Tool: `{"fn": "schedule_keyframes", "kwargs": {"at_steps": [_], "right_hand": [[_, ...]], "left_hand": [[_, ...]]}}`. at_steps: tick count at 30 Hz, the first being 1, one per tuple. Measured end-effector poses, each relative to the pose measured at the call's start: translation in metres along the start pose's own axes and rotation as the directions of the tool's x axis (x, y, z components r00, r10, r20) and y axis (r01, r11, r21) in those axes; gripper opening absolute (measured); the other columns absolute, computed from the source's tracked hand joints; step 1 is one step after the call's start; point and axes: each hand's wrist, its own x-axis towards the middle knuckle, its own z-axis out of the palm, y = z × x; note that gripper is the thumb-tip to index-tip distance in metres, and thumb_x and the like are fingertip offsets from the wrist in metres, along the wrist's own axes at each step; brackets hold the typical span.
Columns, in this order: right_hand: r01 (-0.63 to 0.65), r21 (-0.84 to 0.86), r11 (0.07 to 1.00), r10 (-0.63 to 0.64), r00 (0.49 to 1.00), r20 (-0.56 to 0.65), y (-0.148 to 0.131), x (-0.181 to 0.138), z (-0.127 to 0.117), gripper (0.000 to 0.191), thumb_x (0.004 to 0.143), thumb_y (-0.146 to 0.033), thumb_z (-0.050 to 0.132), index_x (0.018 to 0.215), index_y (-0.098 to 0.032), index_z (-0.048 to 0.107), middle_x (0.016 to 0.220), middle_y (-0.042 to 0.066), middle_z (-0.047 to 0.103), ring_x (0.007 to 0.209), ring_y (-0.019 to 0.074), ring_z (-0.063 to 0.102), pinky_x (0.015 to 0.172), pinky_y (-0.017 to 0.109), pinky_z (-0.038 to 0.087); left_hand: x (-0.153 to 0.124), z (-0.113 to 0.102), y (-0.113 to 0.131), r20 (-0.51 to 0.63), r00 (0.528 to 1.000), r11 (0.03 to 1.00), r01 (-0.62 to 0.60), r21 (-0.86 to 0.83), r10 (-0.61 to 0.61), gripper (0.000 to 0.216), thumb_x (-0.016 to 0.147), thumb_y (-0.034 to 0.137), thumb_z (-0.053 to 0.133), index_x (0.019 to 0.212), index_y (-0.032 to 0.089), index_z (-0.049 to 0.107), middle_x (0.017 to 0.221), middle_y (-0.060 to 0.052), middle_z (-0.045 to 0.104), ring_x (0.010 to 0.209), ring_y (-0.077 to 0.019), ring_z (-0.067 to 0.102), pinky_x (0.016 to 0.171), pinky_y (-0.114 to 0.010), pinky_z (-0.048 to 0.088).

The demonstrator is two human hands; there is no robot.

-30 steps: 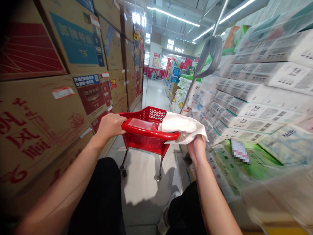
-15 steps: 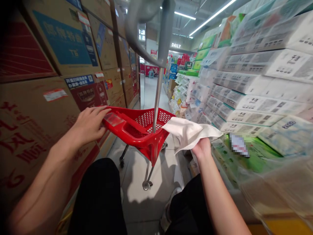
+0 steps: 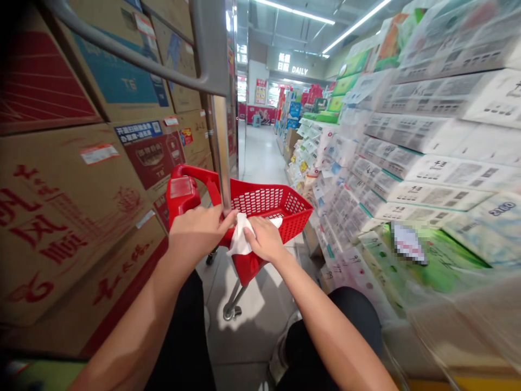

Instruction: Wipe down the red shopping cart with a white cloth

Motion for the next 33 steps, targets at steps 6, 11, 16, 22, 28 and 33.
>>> {"fn": "schedule_keyframes", "kwargs": {"at_steps": [6,11,16,22,28,33], "right_hand": [[-0.142,-0.275,0.951,0.141,0.990,-0.024,0.082,-0.026,0.004,0.046,0.102,-0.043,0.026,0.089,-0.017,0.062,0.086,0.010,0.065,0.084,0.0237,0.057,0.081,0.034,0.038],[-0.220,-0.365,0.905,0.222,0.974,-0.037,0.121,-0.056,-0.008,0.044,0.098,-0.042,0.033,0.089,-0.016,0.066,0.085,0.012,0.067,0.083,0.0247,0.058,0.079,0.034,0.036],[-0.192,-0.263,0.945,0.165,0.979,-0.123,0.050,-0.037,0.024,0.042,0.098,-0.037,0.032,0.103,-0.014,0.067,0.095,0.012,0.068,0.090,0.0255,0.058,0.084,0.036,0.037],[-0.077,-0.039,0.996,0.074,0.994,-0.076,-0.046,0.019,0.032,0.043,0.101,-0.048,0.035,0.112,-0.020,0.066,0.104,0.008,0.069,0.095,0.0230,0.060,0.084,0.032,0.041],[-0.027,-0.081,0.996,0.032,0.998,0.061,-0.041,0.041,0.010,0.047,0.103,-0.052,0.031,0.100,-0.023,0.069,0.105,0.004,0.071,0.098,0.0205,0.064,0.078,0.028,0.041],[-0.147,-0.333,0.931,0.193,0.975,0.110,-0.007,0.021,0.027,0.059,0.098,-0.068,0.031,0.102,-0.021,0.066,0.087,0.008,0.073,0.081,0.0228,0.067,0.067,0.027,0.036]], "left_hand": [[0.000,-0.002,-0.033,-0.047,0.998,0.995,0.034,0.092,-0.030,0.064,0.090,0.066,0.032,0.084,0.018,0.075,0.078,-0.015,0.071,0.074,-0.0321,0.067,0.066,-0.039,0.046],[0.003,0.001,-0.057,-0.101,0.994,0.986,-0.013,0.164,0.030,0.063,0.092,0.059,0.030,0.080,0.014,0.074,0.075,-0.017,0.069,0.075,-0.0322,0.067,0.065,-0.038,0.045],[0.015,0.002,-0.064,-0.093,0.995,0.986,-0.024,0.162,0.039,0.063,0.092,0.059,0.030,0.082,0.016,0.074,0.079,-0.016,0.071,0.078,-0.0317,0.067,0.066,-0.036,0.044],[0.031,0.000,-0.073,-0.072,0.996,0.984,-0.039,0.176,0.052,0.064,0.091,0.060,0.030,0.093,0.016,0.076,0.082,-0.016,0.073,0.082,-0.0318,0.068,0.067,-0.035,0.045],[0.035,0.001,-0.084,-0.108,0.987,0.969,-0.090,0.229,0.117,0.067,0.093,0.056,0.025,0.095,0.013,0.077,0.085,-0.019,0.073,0.082,-0.0328,0.068,0.067,-0.036,0.044],[0.041,0.004,-0.089,-0.126,0.987,0.975,-0.067,0.211,0.095,0.066,0.091,0.059,0.027,0.088,0.015,0.078,0.082,-0.018,0.073,0.080,-0.0321,0.068,0.067,-0.035,0.043]]}}
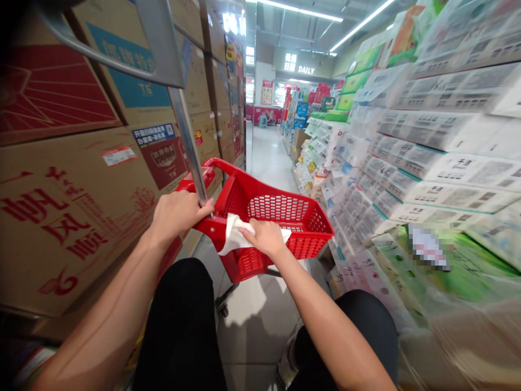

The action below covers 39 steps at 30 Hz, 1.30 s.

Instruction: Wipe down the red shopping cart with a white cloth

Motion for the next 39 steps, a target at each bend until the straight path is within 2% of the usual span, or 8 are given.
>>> {"fn": "schedule_keyframes", "kwargs": {"at_steps": [6,9,19,22,29,32,35,39], "right_hand": [[-0.151,-0.214,0.965,0.156,0.988,0.007,0.103,-0.042,0.017,0.062,0.096,-0.069,0.034,0.097,-0.017,0.069,0.084,0.010,0.073,0.078,0.0216,0.068,0.062,0.027,0.030],[-0.180,-0.244,0.953,0.185,0.983,0.000,0.127,-0.053,0.019,0.065,0.095,-0.071,0.034,0.099,-0.017,0.070,0.081,0.010,0.073,0.077,0.0221,0.068,0.062,0.027,0.029],[-0.084,-0.042,0.996,0.080,0.991,-0.104,-0.032,0.017,0.013,0.063,0.100,-0.066,0.020,0.104,-0.021,0.063,0.091,0.008,0.074,0.081,0.0200,0.066,0.065,0.025,0.030],[-0.064,-0.066,0.996,0.059,0.995,-0.075,-0.017,0.012,0.015,0.063,0.100,-0.067,0.020,0.105,-0.020,0.062,0.090,0.008,0.073,0.081,0.0192,0.066,0.065,0.025,0.030],[-0.197,-0.294,0.935,0.203,0.979,-0.012,0.126,-0.062,0.020,0.063,0.100,-0.065,0.027,0.096,-0.015,0.065,0.086,0.013,0.073,0.080,0.0218,0.067,0.064,0.026,0.029],[-0.249,-0.316,0.915,0.271,0.962,0.027,0.156,-0.077,0.014,0.063,0.098,-0.069,0.029,0.100,-0.018,0.066,0.087,0.011,0.073,0.080,0.0229,0.068,0.063,0.026,0.030],[-0.210,-0.289,0.934,0.243,0.966,0.083,0.138,-0.067,0.009,0.062,0.097,-0.070,0.028,0.108,-0.022,0.066,0.091,0.009,0.074,0.083,0.0237,0.069,0.065,0.027,0.034],[-0.107,-0.166,0.980,0.117,0.992,0.052,0.057,-0.023,0.007,0.064,0.098,-0.069,0.023,0.110,-0.022,0.064,0.096,0.010,0.074,0.089,0.0226,0.068,0.071,0.027,0.038]], "left_hand": [[0.007,0.007,-0.010,-0.012,1.000,1.000,0.012,0.008,-0.012,0.070,0.089,0.061,0.026,0.083,0.015,0.078,0.081,-0.018,0.073,0.079,-0.0327,0.068,0.065,-0.034,0.041],[0.008,0.010,-0.007,-0.041,0.999,1.000,0.028,0.010,-0.028,0.071,0.090,0.060,0.025,0.084,0.015,0.078,0.081,-0.018,0.073,0.079,-0.0332,0.068,0.064,-0.035,0.040],[0.012,0.014,0.018,-0.065,0.995,0.997,0.076,-0.030,-0.078,0.069,0.091,0.057,0.026,0.093,0.013,0.079,0.087,-0.020,0.074,0.083,-0.0344,0.068,0.066,-0.037,0.041],[0.015,0.016,0.013,-0.069,0.996,0.998,0.048,-0.039,-0.051,0.070,0.091,0.058,0.025,0.092,0.013,0.079,0.087,-0.020,0.073,0.083,-0.0347,0.068,0.067,-0.037,0.042],[0.025,0.022,-0.009,-0.045,0.996,0.997,0.073,-0.003,-0.073,0.073,0.089,0.061,0.024,0.095,0.013,0.079,0.089,-0.021,0.073,0.084,-0.0348,0.068,0.067,-0.036,0.040],[0.027,0.025,-0.012,-0.045,0.997,0.997,0.071,0.025,-0.069,0.075,0.089,0.060,0.022,0.092,0.012,0.079,0.088,-0.021,0.073,0.083,-0.0345,0.068,0.066,-0.036,0.040],[0.028,0.027,-0.009,-0.044,0.997,0.997,0.070,0.024,-0.069,0.076,0.090,0.060,0.021,0.092,0.011,0.079,0.087,-0.021,0.073,0.082,-0.0349,0.068,0.065,-0.036,0.039],[0.026,0.026,0.003,-0.067,0.995,0.997,0.079,0.003,-0.079,0.075,0.090,0.059,0.022,0.093,0.011,0.079,0.087,-0.021,0.073,0.083,-0.0348,0.068,0.066,-0.037,0.039]]}}
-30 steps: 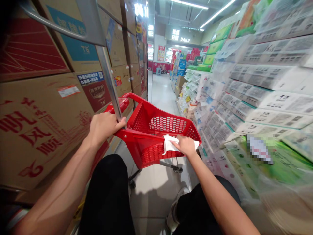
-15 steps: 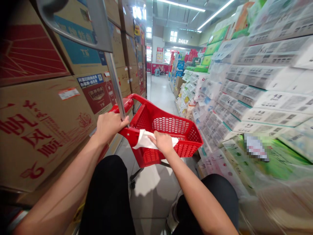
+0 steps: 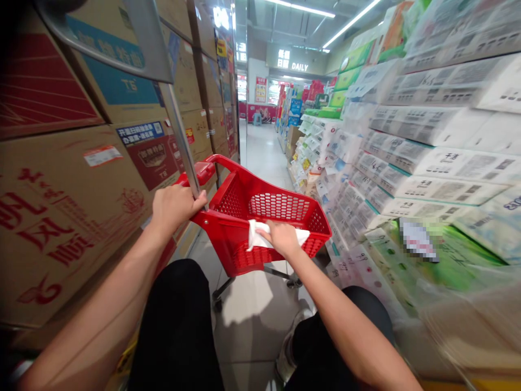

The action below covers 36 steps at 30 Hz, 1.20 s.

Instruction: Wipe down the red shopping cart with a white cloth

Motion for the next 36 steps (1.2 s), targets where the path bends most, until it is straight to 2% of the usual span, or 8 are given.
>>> {"fn": "schedule_keyframes", "kwargs": {"at_steps": [3,6,14,17,20,29,32,36], "right_hand": [[0.089,0.101,0.991,-0.076,0.989,-0.125,-0.060,0.025,-0.013,0.064,0.099,-0.068,0.017,0.106,-0.023,0.063,0.103,0.009,0.072,0.096,0.0206,0.066,0.074,0.026,0.039],[0.076,0.089,0.993,-0.069,0.995,-0.076,-0.072,0.029,-0.015,0.066,0.099,-0.068,0.015,0.106,-0.023,0.062,0.095,0.008,0.073,0.088,0.0205,0.067,0.069,0.026,0.039],[-0.071,-0.128,0.989,0.079,0.995,0.055,0.068,-0.048,0.017,0.062,0.102,-0.062,0.022,0.099,-0.018,0.066,0.087,0.012,0.074,0.079,0.0210,0.069,0.062,0.026,0.031],[-0.109,-0.126,0.986,0.117,0.992,0.056,0.086,-0.059,0.019,0.060,0.101,-0.063,0.026,0.097,-0.018,0.067,0.087,0.012,0.074,0.080,0.0218,0.070,0.061,0.026,0.030],[-0.130,-0.120,0.984,0.139,0.988,0.069,0.065,-0.047,0.015,0.061,0.100,-0.065,0.028,0.100,-0.019,0.068,0.088,0.011,0.074,0.082,0.0232,0.070,0.062,0.027,0.032],[-0.062,0.129,0.990,0.058,0.998,0.030,-0.069,0.028,-0.017,0.071,0.096,-0.074,0.019,0.106,-0.023,0.068,0.092,0.009,0.074,0.085,0.0226,0.068,0.070,0.027,0.039],[-0.051,0.152,0.987,0.046,0.998,0.035,-0.073,0.029,-0.018,0.073,0.095,-0.075,0.018,0.102,-0.024,0.068,0.091,0.009,0.074,0.086,0.0224,0.068,0.071,0.027,0.039],[-0.074,0.068,0.995,0.072,0.997,0.037,-0.029,0.007,-0.007,0.070,0.096,-0.073,0.021,0.102,-0.023,0.069,0.089,0.009,0.074,0.085,0.0235,0.069,0.067,0.026,0.037]], "left_hand": [[-0.001,-0.001,0.005,-0.006,1.000,1.000,-0.004,-0.016,0.004,0.072,0.090,0.058,0.023,0.095,0.012,0.079,0.088,-0.021,0.073,0.085,-0.0348,0.068,0.068,-0.037,0.039],[0.002,-0.001,-0.001,0.018,1.000,1.000,-0.020,-0.010,0.021,0.073,0.090,0.059,0.022,0.095,0.013,0.079,0.089,-0.021,0.073,0.085,-0.0350,0.068,0.068,-0.038,0.040],[0.014,0.009,-0.042,0.088,0.996,0.998,-0.006,0.063,0.001,0.078,0.089,0.065,0.019,0.091,0.015,0.078,0.089,-0.020,0.073,0.087,-0.0358,0.068,0.065,-0.037,0.039],[0.014,0.010,-0.044,0.077,0.997,0.997,0.012,0.070,-0.017,0.078,0.089,0.064,0.018,0.093,0.014,0.078,0.090,-0.021,0.073,0.089,-0.0362,0.067,0.066,-0.038,0.039],[0.013,0.009,-0.038,0.072,0.997,0.997,0.030,0.072,-0.035,0.076,0.089,0.062,0.019,0.093,0.013,0.077,0.091,-0.021,0.073,0.090,-0.0364,0.067,0.067,-0.038,0.040],[0.006,0.001,-0.013,0.051,0.999,1.000,0.015,0.020,-0.016,0.074,0.089,0.060,0.022,0.091,0.013,0.078,0.088,-0.021,0.073,0.088,-0.0365,0.068,0.069,-0.039,0.042],[0.007,0.003,-0.016,0.039,0.999,1.000,0.021,0.012,-0.021,0.073,0.089,0.061,0.022,0.090,0.014,0.078,0.088,-0.021,0.073,0.088,-0.0371,0.068,0.068,-0.039,0.041],[0.012,0.008,-0.026,0.057,0.998,0.999,0.034,0.025,-0.035,0.074,0.088,0.064,0.022,0.089,0.014,0.077,0.089,-0.020,0.073,0.090,-0.0384,0.067,0.068,-0.039,0.041]]}}
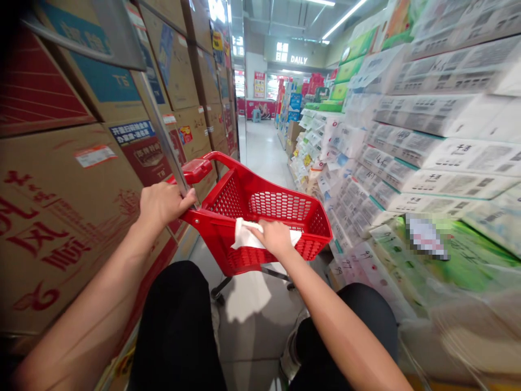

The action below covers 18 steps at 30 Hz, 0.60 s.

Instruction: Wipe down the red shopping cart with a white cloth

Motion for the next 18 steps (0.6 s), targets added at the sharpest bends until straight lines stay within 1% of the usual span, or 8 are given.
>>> {"fn": "schedule_keyframes", "kwargs": {"at_steps": [3,6,8,10,12,14,16,18], "right_hand": [[-0.052,-0.092,0.994,0.053,0.999,0.005,0.053,-0.021,0.009,0.067,0.096,-0.073,0.026,0.100,-0.022,0.069,0.086,0.010,0.074,0.082,0.0243,0.069,0.064,0.027,0.034],[-0.078,-0.130,0.988,0.082,0.996,0.022,0.099,-0.041,0.015,0.063,0.096,-0.071,0.031,0.097,-0.022,0.070,0.084,0.009,0.074,0.078,0.0239,0.069,0.063,0.027,0.032],[-0.089,-0.128,0.988,0.095,0.995,0.038,0.119,-0.050,0.016,0.062,0.096,-0.071,0.032,0.093,-0.022,0.070,0.083,0.009,0.074,0.078,0.0232,0.069,0.062,0.027,0.031],[-0.100,-0.124,0.987,0.107,0.993,0.046,0.128,-0.056,0.017,0.063,0.096,-0.071,0.031,0.089,-0.022,0.070,0.081,0.009,0.074,0.077,0.0228,0.069,0.061,0.027,0.030],[-0.105,-0.129,0.986,0.112,0.992,0.051,0.126,-0.057,0.016,0.063,0.096,-0.071,0.030,0.090,-0.022,0.070,0.081,0.009,0.074,0.078,0.0229,0.069,0.061,0.027,0.031],[-0.100,-0.141,0.985,0.109,0.992,0.058,0.114,-0.052,0.015,0.061,0.097,-0.069,0.031,0.098,-0.023,0.071,0.085,0.009,0.074,0.079,0.0231,0.069,0.062,0.027,0.032],[-0.084,-0.144,0.986,0.094,0.994,0.062,0.090,-0.041,0.013,0.059,0.099,-0.066,0.031,0.106,-0.022,0.070,0.091,0.011,0.075,0.082,0.0230,0.069,0.065,0.027,0.034],[-0.054,-0.107,0.993,0.061,0.996,0.059,0.056,-0.024,0.009,0.060,0.100,-0.064,0.029,0.109,-0.021,0.069,0.096,0.013,0.074,0.086,0.0228,0.068,0.067,0.027,0.036]], "left_hand": [[0.003,0.003,-0.006,0.011,1.000,1.000,0.007,0.011,-0.007,0.075,0.087,0.066,0.022,0.088,0.014,0.077,0.090,-0.021,0.072,0.091,-0.0395,0.066,0.068,-0.039,0.041],[0.005,0.005,-0.008,0.009,1.000,1.000,0.023,0.011,-0.023,0.074,0.086,0.064,0.023,0.090,0.014,0.076,0.091,-0.021,0.072,0.093,-0.0399,0.065,0.070,-0.039,0.040],[0.006,0.007,-0.010,0.010,0.999,0.999,0.033,0.011,-0.033,0.072,0.086,0.062,0.023,0.092,0.014,0.076,0.093,-0.021,0.071,0.095,-0.0400,0.064,0.072,-0.040,0.040],[0.008,0.009,-0.012,0.016,0.999,1.000,0.028,0.006,-0.028,0.071,0.086,0.061,0.023,0.094,0.013,0.076,0.094,-0.021,0.071,0.097,-0.0398,0.063,0.074,-0.041,0.040],[0.009,0.012,-0.013,0.014,1.000,1.000,0.018,-0.001,-0.018,0.071,0.086,0.060,0.023,0.096,0.012,0.075,0.094,-0.021,0.070,0.097,-0.0396,0.063,0.075,-0.041,0.040],[0.010,0.013,-0.012,0.000,1.000,1.000,0.013,-0.006,-0.013,0.072,0.087,0.059,0.022,0.098,0.011,0.075,0.094,-0.022,0.070,0.097,-0.0393,0.063,0.075,-0.041,0.040],[0.009,0.014,-0.008,-0.014,1.000,1.000,0.014,-0.011,-0.014,0.073,0.088,0.059,0.022,0.098,0.009,0.075,0.095,-0.023,0.070,0.097,-0.0389,0.064,0.076,-0.041,0.040],[0.007,0.012,-0.001,-0.013,1.000,1.000,0.018,-0.018,-0.018,0.073,0.088,0.059,0.022,0.098,0.009,0.075,0.094,-0.023,0.070,0.096,-0.0387,0.064,0.076,-0.041,0.041]]}}
